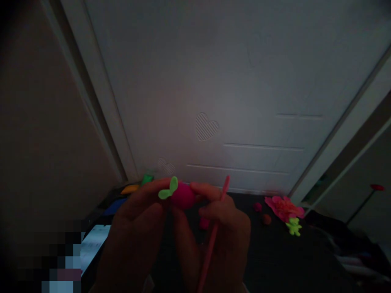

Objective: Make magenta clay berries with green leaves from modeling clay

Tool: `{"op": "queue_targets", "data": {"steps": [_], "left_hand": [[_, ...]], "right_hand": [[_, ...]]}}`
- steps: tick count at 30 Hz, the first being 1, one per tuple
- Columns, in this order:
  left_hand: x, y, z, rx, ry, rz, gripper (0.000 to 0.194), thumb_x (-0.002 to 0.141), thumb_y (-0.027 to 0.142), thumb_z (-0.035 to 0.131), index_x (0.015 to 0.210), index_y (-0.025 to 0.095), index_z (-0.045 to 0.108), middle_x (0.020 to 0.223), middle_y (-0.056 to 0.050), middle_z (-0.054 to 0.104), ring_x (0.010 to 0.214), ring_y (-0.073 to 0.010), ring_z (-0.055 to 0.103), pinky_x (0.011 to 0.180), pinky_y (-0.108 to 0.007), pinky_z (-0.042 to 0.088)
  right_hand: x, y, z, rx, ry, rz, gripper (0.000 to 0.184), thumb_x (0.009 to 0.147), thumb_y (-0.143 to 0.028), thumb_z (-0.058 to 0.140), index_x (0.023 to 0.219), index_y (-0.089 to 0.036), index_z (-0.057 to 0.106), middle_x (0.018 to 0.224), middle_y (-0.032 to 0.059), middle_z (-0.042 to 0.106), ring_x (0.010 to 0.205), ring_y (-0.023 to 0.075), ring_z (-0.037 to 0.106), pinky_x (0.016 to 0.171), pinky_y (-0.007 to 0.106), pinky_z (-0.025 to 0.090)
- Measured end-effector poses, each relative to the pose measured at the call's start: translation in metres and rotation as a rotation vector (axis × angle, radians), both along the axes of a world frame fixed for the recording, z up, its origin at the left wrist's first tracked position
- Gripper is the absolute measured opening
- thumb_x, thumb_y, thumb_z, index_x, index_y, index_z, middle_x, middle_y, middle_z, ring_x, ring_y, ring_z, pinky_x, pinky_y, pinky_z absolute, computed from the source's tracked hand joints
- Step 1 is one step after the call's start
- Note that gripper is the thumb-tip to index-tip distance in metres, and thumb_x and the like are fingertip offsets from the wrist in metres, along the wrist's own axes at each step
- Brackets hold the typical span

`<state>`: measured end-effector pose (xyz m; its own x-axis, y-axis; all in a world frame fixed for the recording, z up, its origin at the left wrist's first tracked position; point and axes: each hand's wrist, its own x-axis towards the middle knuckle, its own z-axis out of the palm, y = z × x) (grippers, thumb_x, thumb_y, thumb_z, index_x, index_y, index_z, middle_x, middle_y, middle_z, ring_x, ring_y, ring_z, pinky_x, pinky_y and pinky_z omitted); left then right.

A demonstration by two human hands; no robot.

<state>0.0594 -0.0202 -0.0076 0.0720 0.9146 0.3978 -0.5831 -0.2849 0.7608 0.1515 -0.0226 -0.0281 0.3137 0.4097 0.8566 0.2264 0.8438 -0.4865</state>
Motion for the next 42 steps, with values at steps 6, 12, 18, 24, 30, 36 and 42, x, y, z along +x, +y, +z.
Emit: {"op": "queue_targets", "data": {"steps": [6, 12, 18, 24, 30, 36, 42], "left_hand": [[0.001, -0.002, 0.008, -0.116, -0.003, 0.083, 0.007, 0.069, 0.019, 0.062, 0.074, 0.022, 0.066, 0.065, 0.002, 0.066, 0.051, -0.0076, 0.055, 0.044, -0.015, 0.042], [-0.004, 0.003, 0.005, -0.134, 0.014, 0.046, 0.007, 0.068, 0.018, 0.064, 0.074, 0.022, 0.065, 0.066, 0.003, 0.066, 0.051, -0.0067, 0.054, 0.044, -0.015, 0.043], [-0.001, 0.003, 0.007, -0.134, -0.007, 0.15, 0.01, 0.067, 0.012, 0.063, 0.07, 0.021, 0.065, 0.065, 0.005, 0.062, 0.054, -0.0044, 0.054, 0.046, -0.011, 0.043], [-0.003, 0.005, 0.005, -0.107, 0.077, 0.228, 0.011, 0.068, 0.013, 0.064, 0.071, 0.023, 0.066, 0.066, 0.005, 0.064, 0.058, -0.0053, 0.058, 0.051, -0.011, 0.046], [-0.009, 0.009, 0.003, -0.037, 0.184, 0.324, 0.007, 0.069, 0.015, 0.064, 0.071, 0.022, 0.066, 0.068, 0.004, 0.065, 0.063, -0.0073, 0.059, 0.059, -0.015, 0.048], [-0.01, 0.008, 0.003, -0.024, 0.198, 0.333, 0.009, 0.069, 0.016, 0.064, 0.075, 0.023, 0.066, 0.07, 0.004, 0.065, 0.064, -0.0072, 0.059, 0.059, -0.015, 0.047], [-0.008, 0.008, 0.003, -0.11, 0.076, 0.282, 0.023, 0.071, 0.019, 0.061, 0.094, 0.023, 0.063, 0.081, 0.001, 0.066, 0.073, -0.0092, 0.06, 0.064, -0.016, 0.047]], "right_hand": [[0.003, 0.001, 0.0, -0.01, -0.085, 0.047, 0.045, 0.059, 0.003, 0.065, 0.089, -0.026, 0.049, 0.099, -0.0003, 0.061, 0.084, 0.0154, 0.06, 0.066, 0.028, 0.049], [0.004, 0.001, 0.001, -0.012, -0.17, 0.039, 0.045, 0.06, 0.002, 0.064, 0.09, -0.027, 0.047, 0.098, -0.0005, 0.06, 0.079, 0.0139, 0.06, 0.06, 0.027, 0.051], [0.008, 0.005, 0.003, 0.004, -0.276, -0.086, 0.038, 0.062, -0.002, 0.064, 0.086, -0.024, 0.045, 0.096, 0.0002, 0.059, 0.076, 0.0111, 0.061, 0.064, 0.024, 0.051], [0.007, 0.007, 0.006, 0.006, -0.331, -0.14, 0.032, 0.066, -0.005, 0.062, 0.084, -0.024, 0.044, 0.093, 0.0014, 0.059, 0.077, 0.0128, 0.061, 0.062, 0.025, 0.051], [0.007, 0.008, 0.005, 0.014, -0.381, -0.169, 0.032, 0.067, -0.005, 0.06, 0.087, -0.025, 0.044, 0.092, 0.0026, 0.058, 0.078, 0.0157, 0.06, 0.064, 0.031, 0.052], [0.007, 0.008, 0.004, -0.004, -0.413, -0.143, 0.032, 0.068, -0.005, 0.06, 0.089, -0.024, 0.043, 0.093, 0.002, 0.057, 0.079, 0.0134, 0.059, 0.066, 0.027, 0.05], [0.007, 0.009, -0.001, -0.104, -0.209, -0.114, 0.034, 0.068, -0.008, 0.062, 0.09, -0.024, 0.043, 0.097, 0.0029, 0.056, 0.085, 0.0168, 0.058, 0.074, 0.035, 0.046]]}}
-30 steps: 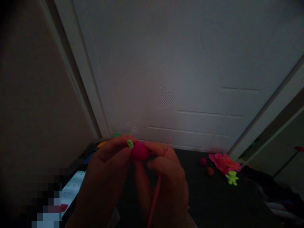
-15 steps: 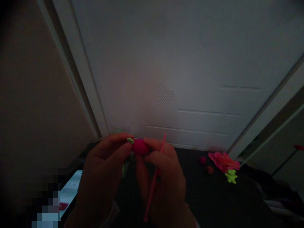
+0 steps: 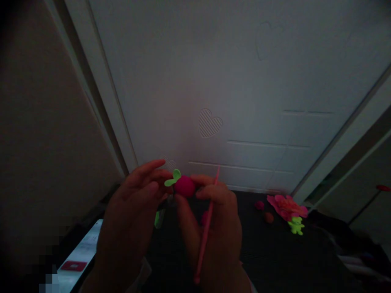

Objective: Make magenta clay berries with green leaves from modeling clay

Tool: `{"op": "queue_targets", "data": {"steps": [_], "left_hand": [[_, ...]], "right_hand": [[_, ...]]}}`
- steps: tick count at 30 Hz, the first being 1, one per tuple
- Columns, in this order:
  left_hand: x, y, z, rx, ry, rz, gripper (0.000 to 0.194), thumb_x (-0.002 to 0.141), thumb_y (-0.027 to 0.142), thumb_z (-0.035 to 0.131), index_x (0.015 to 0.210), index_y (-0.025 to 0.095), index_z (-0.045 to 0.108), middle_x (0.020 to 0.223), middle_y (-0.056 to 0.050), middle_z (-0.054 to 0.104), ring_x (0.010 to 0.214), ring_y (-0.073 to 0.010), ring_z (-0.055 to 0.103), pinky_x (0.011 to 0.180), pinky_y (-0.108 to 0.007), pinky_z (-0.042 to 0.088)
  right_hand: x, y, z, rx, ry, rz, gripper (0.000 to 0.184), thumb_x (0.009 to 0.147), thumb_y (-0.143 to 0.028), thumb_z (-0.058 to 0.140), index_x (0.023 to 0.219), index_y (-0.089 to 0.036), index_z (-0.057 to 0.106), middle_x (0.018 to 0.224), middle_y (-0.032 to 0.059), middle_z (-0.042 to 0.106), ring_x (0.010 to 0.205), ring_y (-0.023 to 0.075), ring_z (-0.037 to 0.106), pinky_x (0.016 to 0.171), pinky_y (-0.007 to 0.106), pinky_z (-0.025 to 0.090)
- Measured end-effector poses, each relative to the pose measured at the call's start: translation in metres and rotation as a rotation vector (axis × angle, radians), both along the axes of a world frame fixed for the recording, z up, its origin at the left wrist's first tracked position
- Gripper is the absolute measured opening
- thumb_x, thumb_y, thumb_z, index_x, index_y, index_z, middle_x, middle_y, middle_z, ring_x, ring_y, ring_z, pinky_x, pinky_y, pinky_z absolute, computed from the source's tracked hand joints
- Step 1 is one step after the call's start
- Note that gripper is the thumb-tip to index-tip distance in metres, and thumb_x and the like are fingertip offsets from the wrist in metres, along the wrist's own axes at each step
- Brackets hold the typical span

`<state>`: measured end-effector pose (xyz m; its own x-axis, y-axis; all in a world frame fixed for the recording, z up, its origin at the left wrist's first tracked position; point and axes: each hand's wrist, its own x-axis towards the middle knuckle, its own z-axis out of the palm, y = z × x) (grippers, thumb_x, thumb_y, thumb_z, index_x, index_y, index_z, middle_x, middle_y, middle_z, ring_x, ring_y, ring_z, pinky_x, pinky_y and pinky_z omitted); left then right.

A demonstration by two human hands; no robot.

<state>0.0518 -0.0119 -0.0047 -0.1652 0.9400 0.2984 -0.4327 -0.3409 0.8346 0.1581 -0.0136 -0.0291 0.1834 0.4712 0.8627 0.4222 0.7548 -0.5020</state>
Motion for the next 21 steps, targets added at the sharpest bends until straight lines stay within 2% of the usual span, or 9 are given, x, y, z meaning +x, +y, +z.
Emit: {"op": "queue_targets", "data": {"steps": [4, 8, 18, 21], "left_hand": [[-0.0001, 0.0035, -0.0037, 0.014, 0.008, -0.05, 0.03, 0.068, 0.017, 0.064, 0.097, 0.024, 0.059, 0.081, 0.002, 0.065, 0.071, -0.0079, 0.059, 0.063, -0.016, 0.047], [0.0014, 0.0048, -0.006, 0.017, 0.018, -0.05, 0.031, 0.069, 0.016, 0.063, 0.099, 0.023, 0.058, 0.081, 0.002, 0.064, 0.07, -0.008, 0.059, 0.063, -0.016, 0.047], [0.0013, 0.0063, -0.0061, 0.021, -0.016, -0.051, 0.026, 0.071, 0.015, 0.063, 0.095, 0.024, 0.057, 0.078, 0.005, 0.063, 0.068, -0.005, 0.059, 0.061, -0.012, 0.046], [0.0005, 0.0064, -0.0052, 0.023, -0.022, -0.052, 0.026, 0.071, 0.013, 0.062, 0.095, 0.023, 0.057, 0.077, 0.005, 0.063, 0.067, -0.0048, 0.059, 0.06, -0.012, 0.046]], "right_hand": [[-0.0013, 0.0015, -0.0037, -0.071, 0.101, 0.004, 0.033, 0.067, -0.01, 0.063, 0.089, -0.024, 0.043, 0.095, 0.003, 0.054, 0.085, 0.0187, 0.057, 0.074, 0.039, 0.045], [-0.004, 0.0036, -0.0049, -0.086, 0.134, 0.063, 0.033, 0.068, -0.01, 0.062, 0.09, -0.025, 0.042, 0.095, 0.0028, 0.053, 0.085, 0.0182, 0.057, 0.072, 0.038, 0.047], [-0.0069, 0.004, -0.0048, -0.013, 0.009, 0.096, 0.036, 0.069, -0.004, 0.06, 0.092, -0.025, 0.041, 0.095, 0.0015, 0.052, 0.081, 0.0148, 0.055, 0.07, 0.033, 0.046], [-0.0074, 0.004, -0.0031, 0.018, -0.036, 0.064, 0.036, 0.069, -0.004, 0.059, 0.092, -0.024, 0.04, 0.095, 0.0016, 0.052, 0.081, 0.0142, 0.056, 0.07, 0.032, 0.047]]}}
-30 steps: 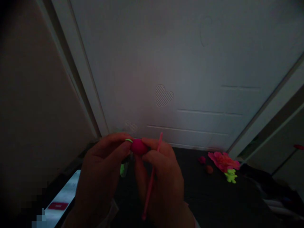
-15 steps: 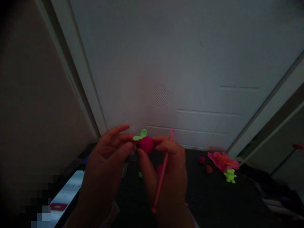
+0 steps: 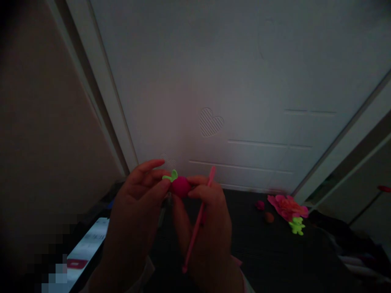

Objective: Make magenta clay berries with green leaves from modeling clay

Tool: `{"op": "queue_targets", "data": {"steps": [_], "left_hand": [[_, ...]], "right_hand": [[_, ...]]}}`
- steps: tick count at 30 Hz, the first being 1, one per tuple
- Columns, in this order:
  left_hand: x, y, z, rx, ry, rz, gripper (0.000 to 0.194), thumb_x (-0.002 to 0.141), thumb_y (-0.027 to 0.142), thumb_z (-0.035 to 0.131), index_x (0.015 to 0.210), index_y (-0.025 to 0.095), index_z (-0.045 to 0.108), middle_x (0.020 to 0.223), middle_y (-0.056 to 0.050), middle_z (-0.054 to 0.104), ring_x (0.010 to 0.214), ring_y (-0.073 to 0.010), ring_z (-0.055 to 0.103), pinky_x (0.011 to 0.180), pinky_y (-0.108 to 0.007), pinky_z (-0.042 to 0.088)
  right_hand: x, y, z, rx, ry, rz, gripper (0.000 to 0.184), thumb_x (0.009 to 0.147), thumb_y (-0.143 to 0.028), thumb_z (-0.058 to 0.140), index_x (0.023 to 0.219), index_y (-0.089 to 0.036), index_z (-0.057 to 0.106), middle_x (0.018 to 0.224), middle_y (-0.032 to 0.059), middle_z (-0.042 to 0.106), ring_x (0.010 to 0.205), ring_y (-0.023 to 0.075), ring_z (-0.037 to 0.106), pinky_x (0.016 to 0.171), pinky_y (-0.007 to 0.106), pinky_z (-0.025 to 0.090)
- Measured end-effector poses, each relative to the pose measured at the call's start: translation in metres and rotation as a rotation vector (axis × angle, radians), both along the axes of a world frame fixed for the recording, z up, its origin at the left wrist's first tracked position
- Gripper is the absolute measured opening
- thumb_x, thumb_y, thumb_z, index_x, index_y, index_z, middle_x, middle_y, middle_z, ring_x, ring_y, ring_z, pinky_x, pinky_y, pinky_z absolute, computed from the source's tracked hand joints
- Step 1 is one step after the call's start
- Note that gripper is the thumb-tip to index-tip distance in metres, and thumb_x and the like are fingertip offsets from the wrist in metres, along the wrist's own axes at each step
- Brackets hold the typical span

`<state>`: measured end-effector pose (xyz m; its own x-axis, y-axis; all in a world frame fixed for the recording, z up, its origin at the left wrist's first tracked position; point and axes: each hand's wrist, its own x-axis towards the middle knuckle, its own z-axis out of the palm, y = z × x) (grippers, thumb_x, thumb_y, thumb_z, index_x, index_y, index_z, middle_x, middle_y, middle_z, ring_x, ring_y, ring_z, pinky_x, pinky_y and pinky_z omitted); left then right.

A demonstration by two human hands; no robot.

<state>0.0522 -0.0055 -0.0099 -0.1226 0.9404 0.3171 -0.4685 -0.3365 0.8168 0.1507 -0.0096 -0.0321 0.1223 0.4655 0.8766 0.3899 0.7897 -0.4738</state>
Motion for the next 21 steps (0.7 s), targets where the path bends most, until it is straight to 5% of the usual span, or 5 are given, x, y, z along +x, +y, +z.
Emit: {"op": "queue_targets", "data": {"steps": [11, 21], "left_hand": [[-0.0015, 0.006, 0.0004, -0.046, -0.015, 0.031, 0.029, 0.068, 0.013, 0.064, 0.094, 0.021, 0.056, 0.068, 0.006, 0.062, 0.058, -0.0029, 0.055, 0.053, -0.011, 0.041], [0.0031, 0.0074, -0.0011, -0.03, -0.092, -0.032, 0.031, 0.07, 0.013, 0.06, 0.099, 0.022, 0.054, 0.079, 0.003, 0.063, 0.07, -0.007, 0.058, 0.064, -0.016, 0.046]], "right_hand": [[-0.0002, 0.0049, 0.0014, 0.121, -0.204, -0.184, 0.033, 0.068, -0.005, 0.061, 0.091, -0.022, 0.044, 0.089, 0.0002, 0.056, 0.078, 0.0131, 0.057, 0.064, 0.026, 0.047], [-0.0018, 0.0091, -0.007, -0.005, -0.001, -0.056, 0.033, 0.07, -0.008, 0.06, 0.092, -0.024, 0.041, 0.093, 0.0014, 0.053, 0.082, 0.0152, 0.056, 0.069, 0.033, 0.047]]}}
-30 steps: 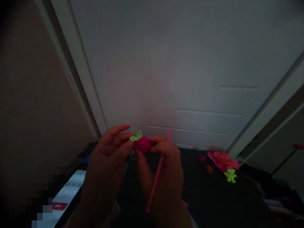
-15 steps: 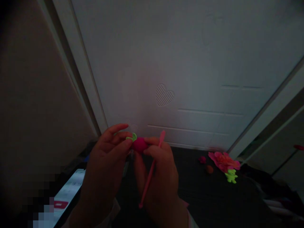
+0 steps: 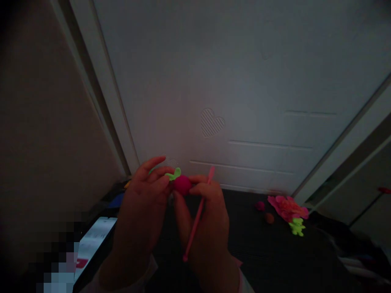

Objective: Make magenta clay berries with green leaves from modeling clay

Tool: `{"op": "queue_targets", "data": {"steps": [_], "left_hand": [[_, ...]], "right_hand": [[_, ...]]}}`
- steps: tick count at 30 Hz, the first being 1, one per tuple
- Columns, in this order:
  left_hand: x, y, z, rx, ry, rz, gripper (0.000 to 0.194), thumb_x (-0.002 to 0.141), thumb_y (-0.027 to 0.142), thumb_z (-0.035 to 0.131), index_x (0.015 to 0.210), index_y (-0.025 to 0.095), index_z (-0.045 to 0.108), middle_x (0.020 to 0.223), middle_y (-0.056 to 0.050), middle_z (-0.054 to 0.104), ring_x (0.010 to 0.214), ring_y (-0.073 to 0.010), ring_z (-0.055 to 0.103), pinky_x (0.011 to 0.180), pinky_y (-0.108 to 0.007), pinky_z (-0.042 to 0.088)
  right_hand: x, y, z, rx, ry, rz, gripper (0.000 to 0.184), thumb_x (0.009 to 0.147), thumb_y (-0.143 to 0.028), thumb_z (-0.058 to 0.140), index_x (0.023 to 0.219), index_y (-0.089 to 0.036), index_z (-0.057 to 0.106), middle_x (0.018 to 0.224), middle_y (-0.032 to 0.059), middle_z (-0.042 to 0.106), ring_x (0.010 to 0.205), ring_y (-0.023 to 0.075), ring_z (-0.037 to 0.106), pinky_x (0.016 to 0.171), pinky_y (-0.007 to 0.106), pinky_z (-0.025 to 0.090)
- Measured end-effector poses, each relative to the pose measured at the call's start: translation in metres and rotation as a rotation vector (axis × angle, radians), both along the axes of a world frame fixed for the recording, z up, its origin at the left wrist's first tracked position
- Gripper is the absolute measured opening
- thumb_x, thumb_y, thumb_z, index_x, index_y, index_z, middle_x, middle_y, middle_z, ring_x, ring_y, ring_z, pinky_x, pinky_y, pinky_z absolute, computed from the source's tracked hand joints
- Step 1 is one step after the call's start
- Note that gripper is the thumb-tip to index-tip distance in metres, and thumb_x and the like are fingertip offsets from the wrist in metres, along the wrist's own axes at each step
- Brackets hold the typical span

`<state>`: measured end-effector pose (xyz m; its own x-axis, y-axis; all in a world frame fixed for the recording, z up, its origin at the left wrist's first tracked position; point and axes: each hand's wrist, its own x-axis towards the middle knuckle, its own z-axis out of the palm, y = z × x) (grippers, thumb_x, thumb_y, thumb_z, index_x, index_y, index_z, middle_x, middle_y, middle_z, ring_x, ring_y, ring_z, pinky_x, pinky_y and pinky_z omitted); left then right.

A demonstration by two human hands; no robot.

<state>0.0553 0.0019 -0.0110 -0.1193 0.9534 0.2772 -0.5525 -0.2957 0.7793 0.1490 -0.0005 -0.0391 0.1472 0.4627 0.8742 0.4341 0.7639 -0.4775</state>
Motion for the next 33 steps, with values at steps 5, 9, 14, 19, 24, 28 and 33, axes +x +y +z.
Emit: {"op": "queue_targets", "data": {"steps": [5, 9, 14, 19, 24, 28, 33], "left_hand": [[0.007, 0.01, -0.007, -0.06, -0.096, -0.2, 0.028, 0.069, 0.014, 0.057, 0.097, 0.015, 0.059, 0.092, -0.004, 0.064, 0.085, -0.0144, 0.059, 0.077, -0.024, 0.046], [0.009, 0.019, -0.013, -0.158, -0.108, -0.429, 0.015, 0.072, 0.017, 0.059, 0.085, 0.01, 0.063, 0.079, -0.004, 0.065, 0.075, -0.0129, 0.06, 0.075, -0.024, 0.046], [0.0, 0.036, -0.022, -0.205, -0.324, -0.578, 0.013, 0.078, 0.021, 0.052, 0.08, 0.012, 0.062, 0.071, -0.003, 0.066, 0.066, -0.0121, 0.062, 0.066, -0.024, 0.048], [-0.007, 0.051, -0.026, -0.231, -0.382, -0.509, 0.017, 0.08, 0.02, 0.047, 0.08, 0.012, 0.061, 0.067, -0.003, 0.065, 0.063, -0.0126, 0.061, 0.062, -0.025, 0.048], [-0.005, 0.047, -0.024, -0.225, -0.362, -0.489, 0.017, 0.079, 0.02, 0.048, 0.078, 0.01, 0.061, 0.067, -0.004, 0.064, 0.063, -0.0127, 0.06, 0.062, -0.025, 0.047], [-0.001, 0.035, -0.017, -0.212, -0.325, -0.525, 0.016, 0.076, 0.02, 0.051, 0.078, 0.009, 0.063, 0.068, -0.005, 0.064, 0.065, -0.0134, 0.06, 0.063, -0.025, 0.047], [0.001, 0.02, -0.012, -0.106, -0.259, -0.541, 0.016, 0.07, 0.021, 0.059, 0.079, 0.008, 0.062, 0.071, -0.004, 0.063, 0.065, -0.0129, 0.059, 0.062, -0.024, 0.047]], "right_hand": [[0.002, 0.007, -0.004, -0.079, 0.244, 0.015, 0.032, 0.068, -0.014, 0.064, 0.089, -0.024, 0.041, 0.094, 0.0014, 0.052, 0.086, 0.0166, 0.055, 0.077, 0.038, 0.044], [0.004, 0.01, -0.003, -0.053, 0.153, -0.073, 0.028, 0.069, -0.015, 0.063, 0.087, -0.023, 0.043, 0.092, -0.0002, 0.052, 0.085, 0.0139, 0.055, 0.077, 0.033, 0.043], [0.009, 0.011, -0.003, -0.111, 0.079, 0.004, 0.021, 0.074, -0.019, 0.057, 0.092, -0.023, 0.046, 0.101, 0.0029, 0.055, 0.094, 0.0159, 0.054, 0.081, 0.034, 0.042], [0.015, 0.014, -0.002, -0.255, 0.214, 0.016, 0.019, 0.086, -0.029, 0.038, 0.087, -0.023, 0.056, 0.084, 0.0009, 0.061, 0.085, 0.0159, 0.056, 0.077, 0.035, 0.04], [0.023, 0.005, 0.005, -0.258, 0.28, 0.135, 0.015, 0.084, -0.03, 0.04, 0.086, -0.023, 0.054, 0.064, -0.003, 0.06, 0.074, 0.0168, 0.056, 0.083, 0.042, 0.035], [0.032, -0.014, 0.015, -0.243, 0.232, 0.22, 0.019, 0.085, -0.022, 0.035, 0.088, -0.023, 0.054, 0.058, -0.0043, 0.057, 0.064, 0.0146, 0.053, 0.087, 0.042, 0.033], [0.034, -0.025, 0.025, -0.195, 0.278, 0.144, 0.021, 0.086, -0.027, 0.036, 0.084, -0.024, 0.057, 0.06, -0.0043, 0.058, 0.062, 0.0136, 0.054, 0.087, 0.04, 0.035]]}}
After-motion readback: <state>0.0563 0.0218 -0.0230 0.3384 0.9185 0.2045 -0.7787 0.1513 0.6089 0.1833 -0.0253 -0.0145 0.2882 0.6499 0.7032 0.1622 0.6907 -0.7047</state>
